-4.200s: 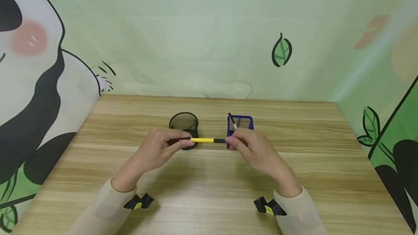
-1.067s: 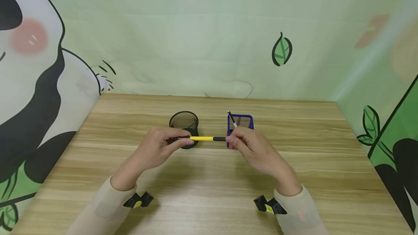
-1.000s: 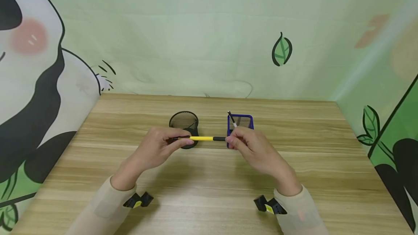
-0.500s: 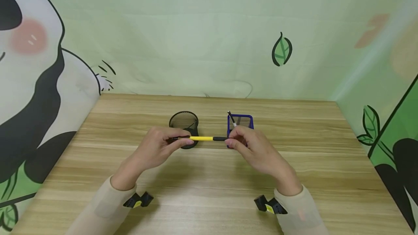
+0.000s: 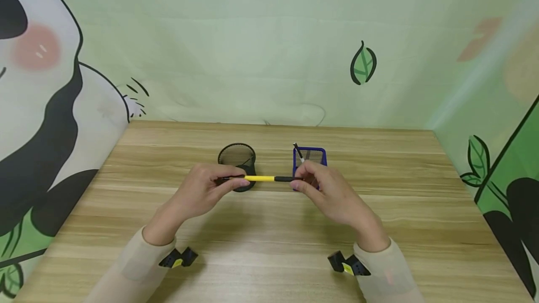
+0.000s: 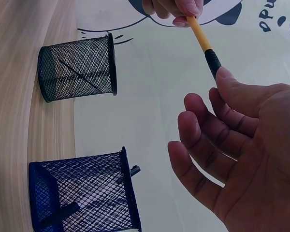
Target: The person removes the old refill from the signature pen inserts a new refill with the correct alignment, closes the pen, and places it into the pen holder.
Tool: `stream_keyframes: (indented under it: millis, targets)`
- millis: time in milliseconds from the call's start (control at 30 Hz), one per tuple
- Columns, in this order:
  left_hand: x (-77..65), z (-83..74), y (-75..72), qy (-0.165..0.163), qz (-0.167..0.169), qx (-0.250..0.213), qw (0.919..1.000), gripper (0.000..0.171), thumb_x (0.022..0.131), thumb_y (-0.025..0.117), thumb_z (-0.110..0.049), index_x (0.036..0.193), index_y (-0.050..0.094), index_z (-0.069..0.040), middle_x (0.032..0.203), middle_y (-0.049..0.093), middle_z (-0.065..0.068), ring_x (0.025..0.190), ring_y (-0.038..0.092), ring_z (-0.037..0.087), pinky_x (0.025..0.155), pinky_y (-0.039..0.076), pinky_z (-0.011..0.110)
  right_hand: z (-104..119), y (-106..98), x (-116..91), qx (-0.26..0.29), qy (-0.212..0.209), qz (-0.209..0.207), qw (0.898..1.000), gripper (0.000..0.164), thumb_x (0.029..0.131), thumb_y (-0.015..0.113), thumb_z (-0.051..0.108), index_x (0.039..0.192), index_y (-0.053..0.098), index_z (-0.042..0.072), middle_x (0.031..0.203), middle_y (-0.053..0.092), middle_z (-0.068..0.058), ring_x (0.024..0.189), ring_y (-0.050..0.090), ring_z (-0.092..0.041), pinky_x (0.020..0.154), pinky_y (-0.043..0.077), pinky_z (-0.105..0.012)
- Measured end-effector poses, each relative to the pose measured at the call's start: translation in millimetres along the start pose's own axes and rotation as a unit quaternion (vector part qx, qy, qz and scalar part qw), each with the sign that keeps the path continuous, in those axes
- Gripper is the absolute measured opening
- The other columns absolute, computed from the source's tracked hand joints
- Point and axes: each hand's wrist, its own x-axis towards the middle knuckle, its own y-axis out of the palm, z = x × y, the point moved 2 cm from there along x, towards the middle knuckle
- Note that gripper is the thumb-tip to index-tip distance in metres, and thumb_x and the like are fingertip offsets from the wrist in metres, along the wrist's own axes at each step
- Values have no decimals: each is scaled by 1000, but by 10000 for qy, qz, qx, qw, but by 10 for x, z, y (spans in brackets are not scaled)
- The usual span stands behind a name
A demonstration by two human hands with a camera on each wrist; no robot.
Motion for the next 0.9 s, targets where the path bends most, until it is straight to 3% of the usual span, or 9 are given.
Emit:
stream_keyframes:
  millis: [467,700,900]
  targets:
    - [-1,5,5,45,-32,23,10000,15,94,77,-24,104,82,-15,68,65,-9,53,38,-1,50,34,19,-21,11,-9,113,39,36,9999,17,98,73,16,108,61,10,90,65,3,81,60,-13,74,53,-28]
    - [-2,-10,-3,48,-20,17,10000,16,95,76,-25,105,82,-14,66,65,-5,54,38,0,50,34,19,-3,10,2,58,143,102,9998,4,104,64,20,104,64,15,90,66,5,83,61,-12,74,51,-28]
    - [-3,-6,-1,96,-9,-24,10000,14,94,77,-22,104,82,-14,69,68,-5,54,37,-1,51,35,19,-14,7,-1,152,56,92,9998,21,109,52,15,93,66,15,88,69,4,86,68,-12,78,56,-30]
